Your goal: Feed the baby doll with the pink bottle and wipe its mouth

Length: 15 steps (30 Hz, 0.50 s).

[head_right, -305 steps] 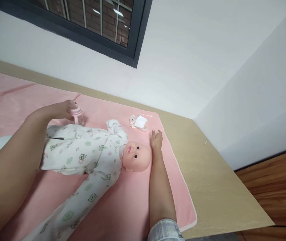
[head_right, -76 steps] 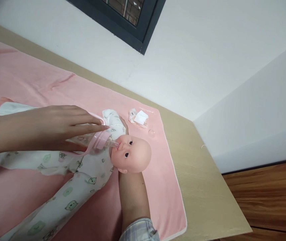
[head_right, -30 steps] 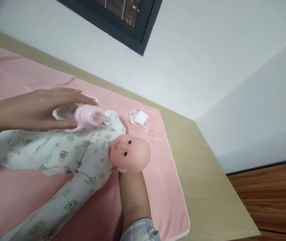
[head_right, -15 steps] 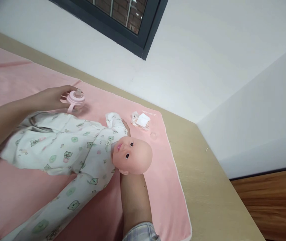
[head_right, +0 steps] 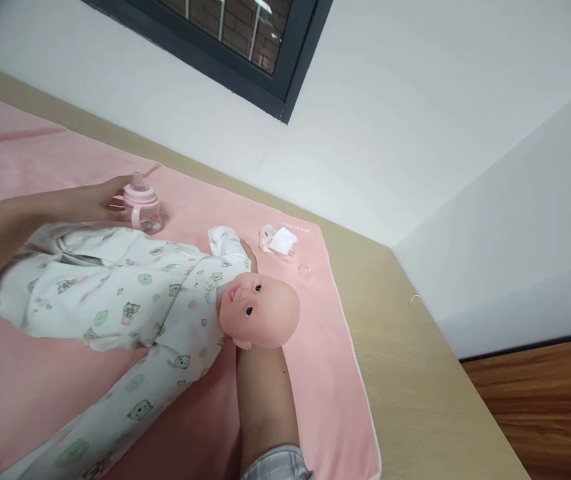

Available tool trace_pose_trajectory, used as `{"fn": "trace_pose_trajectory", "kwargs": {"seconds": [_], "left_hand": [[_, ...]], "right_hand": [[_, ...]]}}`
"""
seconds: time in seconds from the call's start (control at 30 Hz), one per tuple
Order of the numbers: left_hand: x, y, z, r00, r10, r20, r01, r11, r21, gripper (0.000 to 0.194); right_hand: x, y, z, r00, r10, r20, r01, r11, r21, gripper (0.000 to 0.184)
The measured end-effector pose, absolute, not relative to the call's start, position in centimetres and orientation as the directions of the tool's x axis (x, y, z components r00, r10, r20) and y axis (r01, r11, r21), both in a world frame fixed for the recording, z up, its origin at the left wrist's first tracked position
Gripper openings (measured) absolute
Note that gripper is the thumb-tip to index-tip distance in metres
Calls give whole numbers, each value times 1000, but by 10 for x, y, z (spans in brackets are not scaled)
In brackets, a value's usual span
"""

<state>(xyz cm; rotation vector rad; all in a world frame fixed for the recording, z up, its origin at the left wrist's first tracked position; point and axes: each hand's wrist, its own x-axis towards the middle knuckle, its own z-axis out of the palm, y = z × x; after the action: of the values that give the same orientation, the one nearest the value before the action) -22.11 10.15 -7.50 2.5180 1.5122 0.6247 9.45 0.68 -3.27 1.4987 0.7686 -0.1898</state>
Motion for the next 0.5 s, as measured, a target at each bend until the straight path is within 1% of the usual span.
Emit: {"fn": "trace_pose_trajectory", "kwargs": {"seconds": [0.03,0.07,0.1,0.13,0.17,0.2,0.23,0.27,0.3,0.33,0.37,0.43,0.47,0.5], "left_hand": [[-229,106,-75,353,902,248,837,-423,347,107],[-237,109,-73,277,933,230,871,-345,350,119],[-243,112,-69,171,962,211,908,-237,346,129],[-247,112,-62,38,974,223,937,-113,332,136],[-246,108,-53,-92,965,247,951,12,310,139],[-240,101,-42,-165,937,307,956,76,283,134],[-230,90,-30,-194,882,429,962,86,259,119],[-214,75,-17,-168,856,489,968,51,244,104],[-194,59,-5,-84,827,556,972,-54,227,88],[-171,43,6,-55,779,625,960,-131,248,79],[-147,29,15,-6,758,652,941,-217,261,72],[-99,10,27,188,770,610,861,-428,275,61],[-78,6,29,324,774,544,796,-534,286,57],[-59,6,30,472,769,430,722,-617,312,55]], "right_hand": [[94,7,-33,744,360,-563,571,96,815,61],[94,7,-34,738,385,-554,584,47,810,63],[94,7,-36,734,427,-528,607,-65,792,63],[94,7,-37,727,487,-484,637,-217,740,60],[94,7,-39,717,559,-417,665,-370,649,54],[94,7,-41,708,616,-345,684,-478,551,48],[94,8,-43,699,648,-303,698,-527,485,43],[94,8,-44,693,657,-296,703,-527,477,40],[94,8,-44,692,649,-317,699,-490,521,40],[94,8,-43,697,625,-351,682,-426,595,42],[94,7,-41,708,591,-385,657,-352,667,47],[94,4,-34,730,516,-447,606,-187,773,55],[94,2,-30,734,486,-474,585,-100,805,57],[94,0,-26,725,478,-495,574,-23,818,58]]}}
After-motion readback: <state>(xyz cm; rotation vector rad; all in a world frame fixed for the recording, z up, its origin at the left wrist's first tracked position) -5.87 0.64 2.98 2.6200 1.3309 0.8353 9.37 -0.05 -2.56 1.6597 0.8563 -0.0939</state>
